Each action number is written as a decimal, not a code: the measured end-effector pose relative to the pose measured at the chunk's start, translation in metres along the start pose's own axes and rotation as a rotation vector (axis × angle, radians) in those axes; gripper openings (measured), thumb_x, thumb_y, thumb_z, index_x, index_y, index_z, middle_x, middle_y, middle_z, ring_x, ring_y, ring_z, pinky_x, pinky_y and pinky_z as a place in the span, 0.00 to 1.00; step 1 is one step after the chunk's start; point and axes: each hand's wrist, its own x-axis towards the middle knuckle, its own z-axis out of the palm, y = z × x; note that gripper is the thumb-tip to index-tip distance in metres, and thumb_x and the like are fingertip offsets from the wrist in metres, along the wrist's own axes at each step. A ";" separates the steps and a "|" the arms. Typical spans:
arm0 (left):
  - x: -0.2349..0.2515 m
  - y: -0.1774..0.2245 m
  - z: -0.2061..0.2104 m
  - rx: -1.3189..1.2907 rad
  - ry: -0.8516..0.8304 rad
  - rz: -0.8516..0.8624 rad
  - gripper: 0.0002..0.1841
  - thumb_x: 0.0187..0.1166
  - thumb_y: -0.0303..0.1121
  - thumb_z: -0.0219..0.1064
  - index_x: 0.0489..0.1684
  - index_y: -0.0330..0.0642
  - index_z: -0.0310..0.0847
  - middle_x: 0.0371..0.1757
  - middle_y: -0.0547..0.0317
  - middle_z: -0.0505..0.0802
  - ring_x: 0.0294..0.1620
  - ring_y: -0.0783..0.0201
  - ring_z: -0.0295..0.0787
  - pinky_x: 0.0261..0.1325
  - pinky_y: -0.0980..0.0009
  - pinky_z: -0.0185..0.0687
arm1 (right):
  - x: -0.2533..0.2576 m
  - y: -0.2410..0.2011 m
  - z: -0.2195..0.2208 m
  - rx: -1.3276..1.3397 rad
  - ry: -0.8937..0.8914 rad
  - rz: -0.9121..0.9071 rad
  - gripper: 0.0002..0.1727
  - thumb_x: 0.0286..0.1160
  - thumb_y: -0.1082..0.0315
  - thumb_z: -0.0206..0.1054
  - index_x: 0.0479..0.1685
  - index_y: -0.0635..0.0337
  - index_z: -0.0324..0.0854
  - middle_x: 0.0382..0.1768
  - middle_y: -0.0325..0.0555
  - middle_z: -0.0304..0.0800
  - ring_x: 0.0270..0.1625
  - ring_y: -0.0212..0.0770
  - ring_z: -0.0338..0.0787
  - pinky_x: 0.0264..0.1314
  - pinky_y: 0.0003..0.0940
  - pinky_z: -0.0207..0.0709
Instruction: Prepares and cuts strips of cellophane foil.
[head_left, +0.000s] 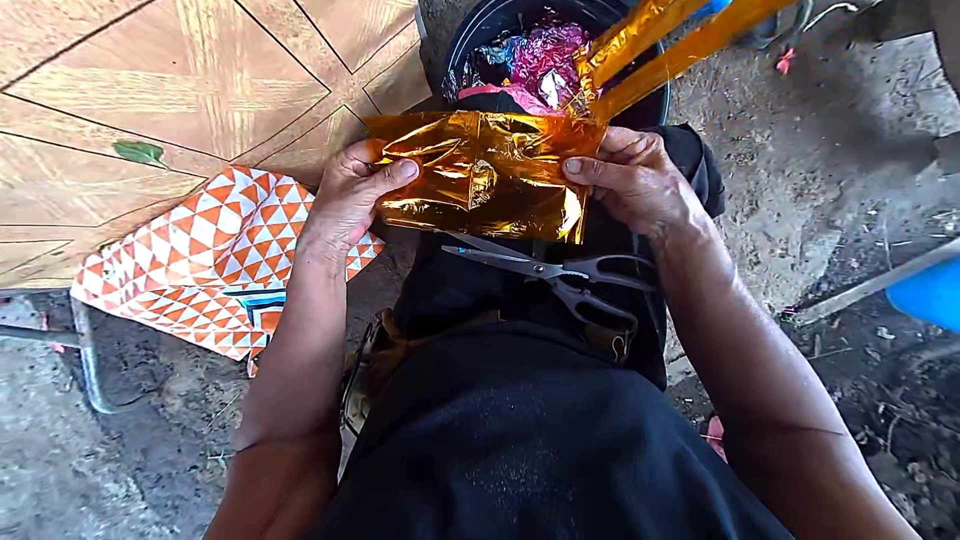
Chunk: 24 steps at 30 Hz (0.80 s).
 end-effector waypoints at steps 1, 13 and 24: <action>0.000 -0.001 -0.001 -0.001 0.008 0.001 0.11 0.75 0.20 0.71 0.49 0.46 0.88 0.45 0.67 0.97 0.46 0.71 0.95 0.54 0.70 0.94 | 0.000 0.001 -0.001 -0.001 -0.002 -0.003 0.11 0.73 0.82 0.67 0.48 0.60 0.89 0.39 0.39 0.98 0.40 0.31 0.96 0.45 0.29 0.92; 0.001 -0.013 -0.011 -0.031 -0.109 0.025 0.14 0.80 0.20 0.65 0.51 0.51 0.88 0.47 0.72 0.95 0.46 0.75 0.93 0.51 0.76 0.92 | 0.000 0.007 -0.020 0.001 -0.157 -0.101 0.18 0.74 0.83 0.58 0.43 0.57 0.94 0.44 0.39 0.97 0.44 0.31 0.95 0.49 0.29 0.90; 0.000 -0.018 -0.023 -0.110 -0.211 0.039 0.15 0.82 0.22 0.60 0.49 0.54 0.90 0.42 0.69 0.96 0.41 0.76 0.93 0.47 0.77 0.91 | -0.002 0.011 -0.024 -0.055 -0.212 -0.152 0.17 0.77 0.80 0.59 0.45 0.53 0.94 0.46 0.36 0.97 0.46 0.30 0.94 0.52 0.30 0.90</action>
